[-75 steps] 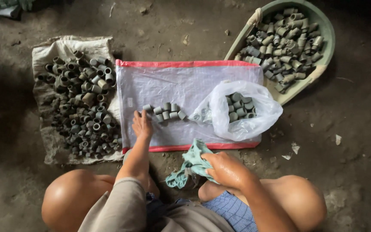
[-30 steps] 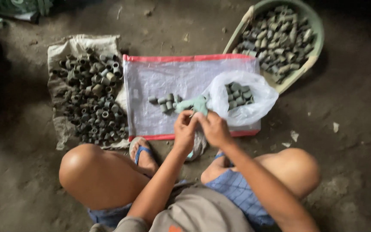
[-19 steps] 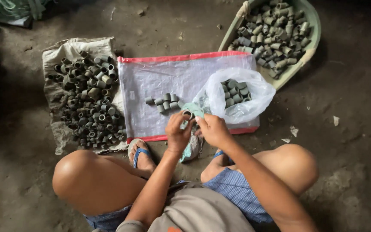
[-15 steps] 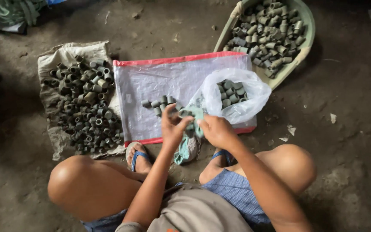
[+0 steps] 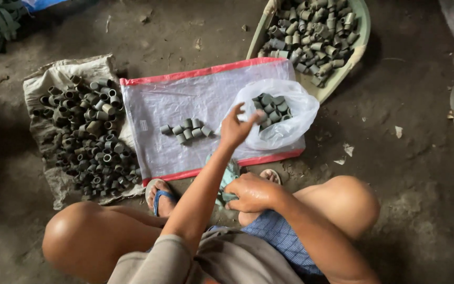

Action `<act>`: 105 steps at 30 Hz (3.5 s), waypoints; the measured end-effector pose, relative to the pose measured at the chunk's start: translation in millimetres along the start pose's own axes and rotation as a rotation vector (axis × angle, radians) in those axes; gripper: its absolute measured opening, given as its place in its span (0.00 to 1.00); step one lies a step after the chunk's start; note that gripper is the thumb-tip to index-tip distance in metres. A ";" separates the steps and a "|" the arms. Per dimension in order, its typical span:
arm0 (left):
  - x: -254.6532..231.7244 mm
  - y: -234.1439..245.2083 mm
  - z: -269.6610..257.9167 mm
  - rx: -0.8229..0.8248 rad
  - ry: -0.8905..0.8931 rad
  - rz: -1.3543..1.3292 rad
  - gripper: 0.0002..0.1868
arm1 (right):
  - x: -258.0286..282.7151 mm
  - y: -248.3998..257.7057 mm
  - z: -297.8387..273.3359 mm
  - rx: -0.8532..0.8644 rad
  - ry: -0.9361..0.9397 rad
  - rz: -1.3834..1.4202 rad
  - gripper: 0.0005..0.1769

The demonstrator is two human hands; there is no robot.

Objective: Cleaning and sorting small grey pipe fittings by wiping them with a cloth and placing them on a plastic sheet.

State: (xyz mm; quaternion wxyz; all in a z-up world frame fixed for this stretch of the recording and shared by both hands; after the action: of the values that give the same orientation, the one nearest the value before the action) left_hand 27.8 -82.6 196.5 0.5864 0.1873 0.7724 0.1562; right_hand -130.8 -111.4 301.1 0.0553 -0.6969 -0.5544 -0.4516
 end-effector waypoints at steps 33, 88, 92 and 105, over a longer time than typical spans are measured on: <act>290.2 48.3 0.1 -0.216 0.447 -0.909 0.15 | 2.2 74.4 7.5 -0.240 -0.052 0.541 0.14; -9.0 128.9 -103.2 -0.256 -0.360 -0.383 0.24 | -5.0 52.8 -0.1 -0.777 0.002 0.801 0.26; 57.6 124.0 -71.4 -0.241 -0.053 -0.574 0.22 | 0.4 25.7 17.6 -0.499 0.107 0.526 0.12; -13.8 26.4 -10.1 0.008 -0.022 -0.076 0.41 | -36.0 -19.8 38.6 -0.012 -0.115 -0.173 0.16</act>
State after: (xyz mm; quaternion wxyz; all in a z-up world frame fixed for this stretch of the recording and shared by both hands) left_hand 24.2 -66.0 223.1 0.5997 0.1617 0.7731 0.1286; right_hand -124.4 -107.6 245.2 -0.0202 -0.6714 -0.6122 -0.4172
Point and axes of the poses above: each hand's wrist, its own z-axis towards the middle knuckle, its own y-axis out of the back of the hand, x = y × z, the point moved 8 cm from there along z, towards the middle knuckle, and after that the axes turned 8 degrees about z, right-handed, at the moved point
